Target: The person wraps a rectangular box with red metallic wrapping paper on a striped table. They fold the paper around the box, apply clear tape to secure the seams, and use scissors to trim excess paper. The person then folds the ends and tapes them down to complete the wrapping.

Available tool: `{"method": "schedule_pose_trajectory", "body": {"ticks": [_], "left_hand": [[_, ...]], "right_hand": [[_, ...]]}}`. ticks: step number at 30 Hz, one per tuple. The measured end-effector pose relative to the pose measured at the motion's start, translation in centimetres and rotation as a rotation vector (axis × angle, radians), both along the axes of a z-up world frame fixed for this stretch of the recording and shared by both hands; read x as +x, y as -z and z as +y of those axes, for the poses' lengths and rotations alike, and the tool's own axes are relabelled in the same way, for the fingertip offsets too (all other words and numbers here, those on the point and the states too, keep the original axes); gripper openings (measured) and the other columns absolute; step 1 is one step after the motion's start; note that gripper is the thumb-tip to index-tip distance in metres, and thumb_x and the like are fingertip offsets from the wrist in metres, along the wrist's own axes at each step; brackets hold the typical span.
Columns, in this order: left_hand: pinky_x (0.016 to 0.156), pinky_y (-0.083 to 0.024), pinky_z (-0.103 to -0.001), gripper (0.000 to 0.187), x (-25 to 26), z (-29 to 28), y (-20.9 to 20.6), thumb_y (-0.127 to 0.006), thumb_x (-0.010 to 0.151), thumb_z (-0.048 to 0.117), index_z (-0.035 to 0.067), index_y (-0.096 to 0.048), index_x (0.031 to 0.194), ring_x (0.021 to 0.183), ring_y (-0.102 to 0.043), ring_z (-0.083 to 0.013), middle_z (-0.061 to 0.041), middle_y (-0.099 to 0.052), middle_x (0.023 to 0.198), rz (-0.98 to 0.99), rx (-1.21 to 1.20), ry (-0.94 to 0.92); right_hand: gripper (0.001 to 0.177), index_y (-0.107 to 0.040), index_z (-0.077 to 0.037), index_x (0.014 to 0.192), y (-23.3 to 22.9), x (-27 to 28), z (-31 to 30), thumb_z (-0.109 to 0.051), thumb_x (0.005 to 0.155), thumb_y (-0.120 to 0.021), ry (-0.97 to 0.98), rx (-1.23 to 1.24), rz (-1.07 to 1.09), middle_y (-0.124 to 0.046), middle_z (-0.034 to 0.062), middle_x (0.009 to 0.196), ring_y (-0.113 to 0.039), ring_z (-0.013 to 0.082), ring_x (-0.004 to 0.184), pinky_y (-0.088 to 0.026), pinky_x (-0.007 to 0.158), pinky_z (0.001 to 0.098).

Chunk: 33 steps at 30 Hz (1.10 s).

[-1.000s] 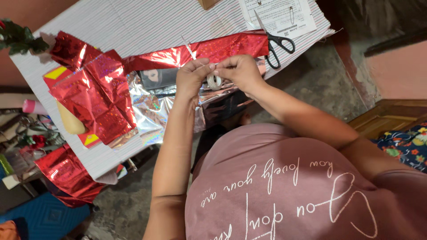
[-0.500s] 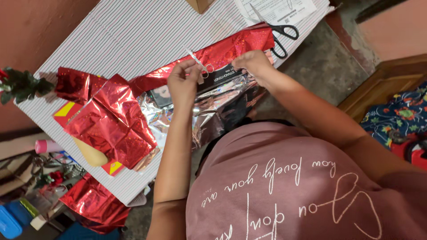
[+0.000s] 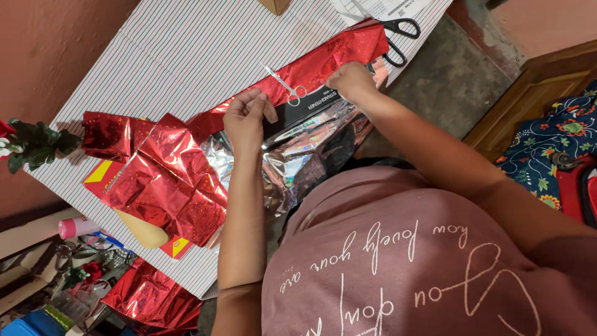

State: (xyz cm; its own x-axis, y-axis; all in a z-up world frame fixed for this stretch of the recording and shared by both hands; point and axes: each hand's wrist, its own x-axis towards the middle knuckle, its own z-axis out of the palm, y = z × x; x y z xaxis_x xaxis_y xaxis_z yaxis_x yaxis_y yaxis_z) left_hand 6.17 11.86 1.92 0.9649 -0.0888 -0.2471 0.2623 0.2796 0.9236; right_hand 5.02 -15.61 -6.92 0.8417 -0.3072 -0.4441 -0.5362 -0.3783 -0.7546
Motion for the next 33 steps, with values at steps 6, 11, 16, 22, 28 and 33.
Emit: {"method": "schedule_pose_trajectory", "body": {"ticks": [6,11,16,22,28,33], "left_hand": [[0.057,-0.052,-0.028,0.016,0.2,0.3,-0.3,-0.065,0.097,0.0,-0.009,-0.062,0.111,0.059,-0.064,-0.0159,-0.012,-0.069,0.073,-0.011,0.036,0.033],[0.056,-0.051,-0.028,0.015,0.0,0.1,-0.1,-0.066,0.098,0.001,-0.009,-0.063,0.109,0.059,-0.063,-0.016,-0.011,-0.069,0.074,-0.019,-0.006,0.064],[0.064,-0.052,-0.026,0.015,0.1,0.0,0.5,-0.069,0.099,0.0,-0.01,-0.066,0.111,0.068,-0.065,-0.0129,-0.009,-0.072,0.084,-0.034,0.022,0.058],[0.056,-0.051,-0.027,0.014,-0.3,0.1,0.3,-0.068,0.096,0.002,-0.008,-0.066,0.107,0.059,-0.064,-0.014,-0.009,-0.07,0.076,-0.002,-0.025,0.076],[0.056,-0.051,-0.026,0.017,-0.5,0.2,0.2,-0.07,0.095,0.002,-0.008,-0.066,0.108,0.06,-0.065,-0.0129,-0.009,-0.071,0.078,0.023,0.011,0.064],[0.065,-0.053,-0.024,0.019,-0.3,0.7,0.6,-0.073,0.096,0.003,-0.009,-0.068,0.111,0.07,-0.066,-0.0104,-0.008,-0.074,0.087,-0.001,0.064,0.053]], "right_hand": [[0.019,-0.081,-0.015,0.086,-2.5,-0.2,1.0,-0.033,0.079,-0.079,-0.032,-0.262,0.079,-0.077,0.009,0.084,-0.073,0.0238,0.082,-0.053,0.078,0.0399],[0.023,-0.077,-0.015,0.08,-4.5,-0.5,2.1,-0.037,0.078,-0.08,0.032,-0.346,0.106,-0.075,0.0109,0.083,-0.072,0.0296,0.085,-0.053,0.08,0.0423],[0.019,-0.077,-0.016,0.078,-5.3,-0.8,2.9,-0.034,0.076,-0.081,0.029,-0.396,0.071,-0.076,0.0098,0.084,-0.073,0.0294,0.085,-0.054,0.08,0.043],[0.022,-0.077,-0.016,0.079,-5.4,-0.9,2.8,-0.035,0.073,-0.087,0.032,-0.424,0.02,-0.077,0.0069,0.083,-0.073,0.0273,0.084,-0.054,0.079,0.0422],[0.021,-0.079,-0.017,0.081,-3.6,-0.8,1.6,-0.034,0.073,-0.087,0.016,-0.358,0.077,-0.076,0.0053,0.084,-0.073,0.0238,0.085,-0.053,0.081,0.038],[0.016,-0.08,-0.015,0.086,-0.6,-0.9,-0.4,-0.028,0.078,-0.082,0.039,-0.078,-0.105,-0.078,0.0067,0.085,-0.074,0.0221,0.087,-0.055,0.085,0.0298]]}}
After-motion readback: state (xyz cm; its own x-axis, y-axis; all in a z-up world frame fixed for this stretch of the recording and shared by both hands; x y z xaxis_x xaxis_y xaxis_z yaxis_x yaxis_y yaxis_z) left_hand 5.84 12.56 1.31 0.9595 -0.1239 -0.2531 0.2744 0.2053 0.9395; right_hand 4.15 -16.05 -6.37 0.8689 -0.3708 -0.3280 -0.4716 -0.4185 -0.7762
